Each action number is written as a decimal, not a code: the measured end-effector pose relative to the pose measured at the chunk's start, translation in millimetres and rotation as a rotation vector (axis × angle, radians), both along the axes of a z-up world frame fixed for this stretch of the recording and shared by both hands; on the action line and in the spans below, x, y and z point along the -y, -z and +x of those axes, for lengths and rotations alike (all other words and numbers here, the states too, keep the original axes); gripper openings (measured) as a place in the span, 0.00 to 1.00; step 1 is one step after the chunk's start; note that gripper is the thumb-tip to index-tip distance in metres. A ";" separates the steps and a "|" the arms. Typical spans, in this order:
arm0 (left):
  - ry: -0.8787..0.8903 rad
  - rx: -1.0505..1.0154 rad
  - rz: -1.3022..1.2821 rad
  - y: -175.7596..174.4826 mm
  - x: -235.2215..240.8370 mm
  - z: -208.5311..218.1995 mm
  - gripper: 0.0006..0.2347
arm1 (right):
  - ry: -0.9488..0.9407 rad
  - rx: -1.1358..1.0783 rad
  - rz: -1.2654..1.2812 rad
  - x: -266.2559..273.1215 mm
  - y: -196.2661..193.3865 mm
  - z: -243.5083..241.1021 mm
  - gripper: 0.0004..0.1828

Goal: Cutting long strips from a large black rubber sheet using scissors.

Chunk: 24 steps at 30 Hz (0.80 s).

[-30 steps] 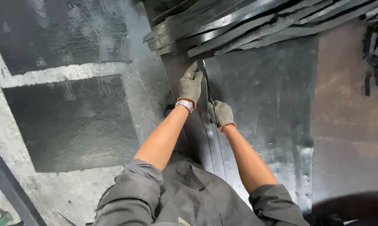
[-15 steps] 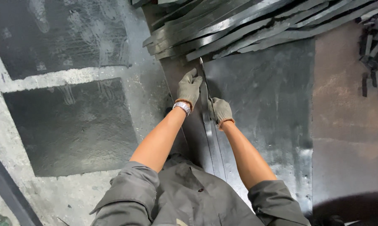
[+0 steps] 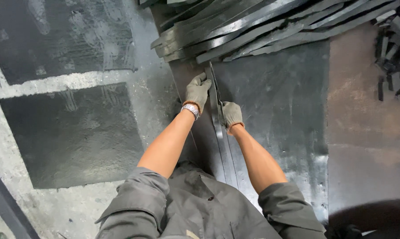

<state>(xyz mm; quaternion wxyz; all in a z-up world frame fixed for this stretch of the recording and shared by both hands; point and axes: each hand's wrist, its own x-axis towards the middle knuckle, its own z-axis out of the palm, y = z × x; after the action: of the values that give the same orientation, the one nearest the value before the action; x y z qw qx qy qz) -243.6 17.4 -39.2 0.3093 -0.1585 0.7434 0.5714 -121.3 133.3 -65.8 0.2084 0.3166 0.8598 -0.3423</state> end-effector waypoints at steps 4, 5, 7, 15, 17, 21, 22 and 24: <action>-0.089 0.076 0.125 -36.0 12.8 6.0 0.22 | -0.025 0.069 0.029 -5.6 -44.7 21.5 0.28; -0.099 0.106 0.143 -55.0 15.4 4.2 0.23 | -0.002 0.133 0.086 -8.3 -58.2 27.5 0.30; -0.080 0.044 0.227 -61.6 25.6 12.4 0.22 | 0.078 0.217 0.160 -20.1 -98.4 43.3 0.29; -0.015 -0.086 0.550 -155.6 45.4 5.4 0.15 | -0.026 0.421 0.467 -30.3 -206.5 88.3 0.31; 0.107 0.013 0.705 -183.4 41.8 5.8 0.16 | 0.070 0.477 0.233 -22.5 -243.3 63.7 0.32; 0.286 -0.021 0.793 -231.9 26.7 0.8 0.14 | 0.249 -0.070 -0.379 -4.4 -243.3 44.1 0.33; 0.323 0.011 0.803 -255.7 27.2 -3.0 0.13 | 0.135 -0.281 -0.318 5.5 -252.5 33.2 0.26; 0.397 0.000 0.814 -290.1 26.9 -24.7 0.13 | 0.030 -0.545 -0.234 17.0 -263.5 0.2 0.20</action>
<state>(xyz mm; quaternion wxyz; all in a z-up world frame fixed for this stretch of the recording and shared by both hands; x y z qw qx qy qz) -268.3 -9.5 250.9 0.4500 0.1220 0.4740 0.7469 -121.1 116.3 197.8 -0.0004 0.1996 0.8340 -0.5144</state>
